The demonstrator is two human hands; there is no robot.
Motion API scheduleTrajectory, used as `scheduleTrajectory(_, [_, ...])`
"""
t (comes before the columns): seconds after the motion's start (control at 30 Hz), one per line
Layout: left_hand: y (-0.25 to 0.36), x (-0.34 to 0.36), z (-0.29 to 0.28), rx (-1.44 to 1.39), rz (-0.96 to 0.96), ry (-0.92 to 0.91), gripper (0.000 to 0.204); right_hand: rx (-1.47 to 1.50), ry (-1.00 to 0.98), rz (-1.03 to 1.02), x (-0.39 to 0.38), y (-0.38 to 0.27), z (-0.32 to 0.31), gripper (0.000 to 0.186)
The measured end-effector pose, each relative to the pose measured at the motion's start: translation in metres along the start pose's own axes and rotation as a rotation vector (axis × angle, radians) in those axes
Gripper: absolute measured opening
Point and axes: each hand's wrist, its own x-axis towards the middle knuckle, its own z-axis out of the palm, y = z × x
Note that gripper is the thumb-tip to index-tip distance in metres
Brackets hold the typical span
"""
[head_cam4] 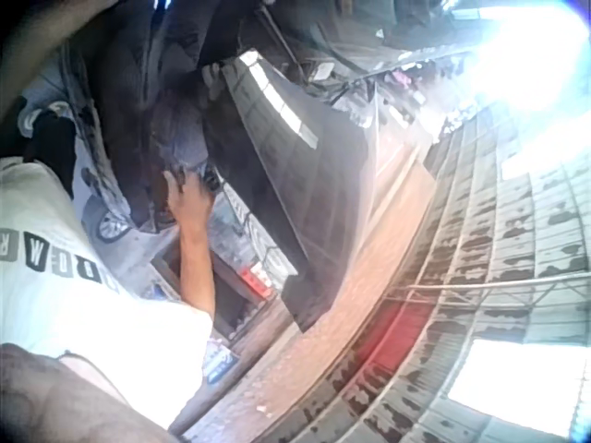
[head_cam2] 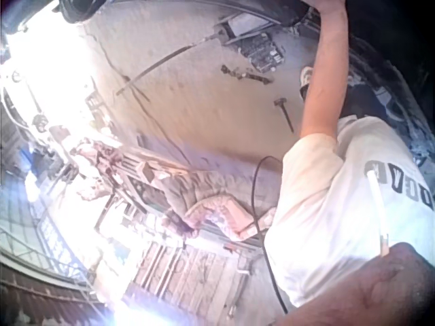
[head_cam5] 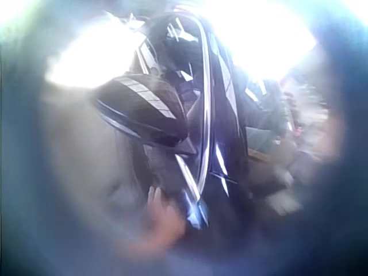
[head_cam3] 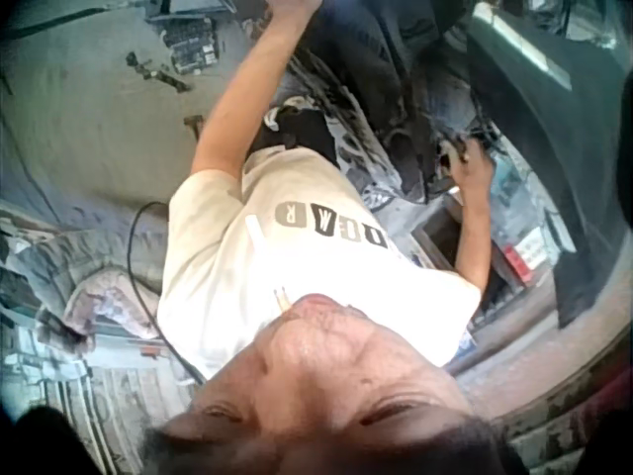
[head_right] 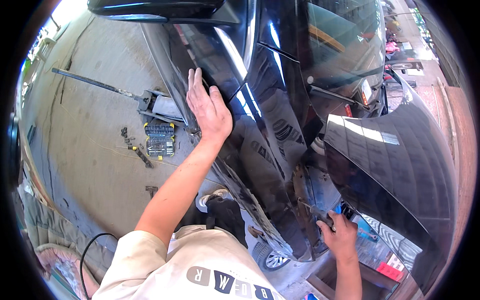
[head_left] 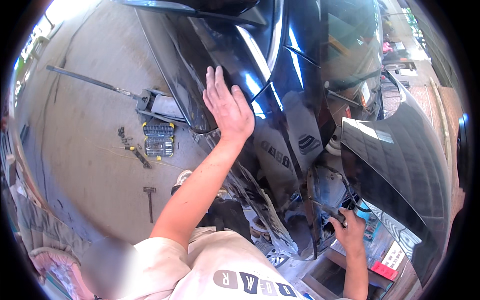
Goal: The person selects a socket from a tool kit and uses a ratchet to remove bolts from the front bumper of a car. They then detach the bumper cover from the vehicle's frame, pulling it away to expose the internal components.
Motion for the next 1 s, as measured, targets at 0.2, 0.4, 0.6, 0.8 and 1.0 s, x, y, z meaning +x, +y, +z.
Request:
scheduleTrajectory(0.2, [-0.001, 0.0, -0.003, 0.0, -0.031, -0.008, 0.05, 0.127, -0.015, 0.293, 0.003, -0.013, -0.001, 0.033])
scheduleTrajectory(0.4, [-0.006, 0.002, 0.0, -0.006, 0.034, 0.044, 0.052, -0.229, -0.249, -0.263, 0.022, -0.001, -0.02, 0.042])
scheduleTrajectory(0.6, [-0.001, 0.004, 0.002, -0.03, 0.071, 0.059, 0.048, 0.04, -0.173, 0.103, 0.002, -0.004, -0.009, 0.029])
scheduleTrajectory(0.8, [0.0, 0.003, 0.001, -0.049, 0.117, 0.058, 0.044, 0.325, -0.107, 0.621, 0.012, -0.017, -0.004, 0.028])
scheduleTrajectory(1.0, [-0.004, 0.004, 0.003, -0.069, 0.124, 0.039, 0.047, 0.052, -0.088, 0.091, 0.002, -0.009, -0.003, 0.041])
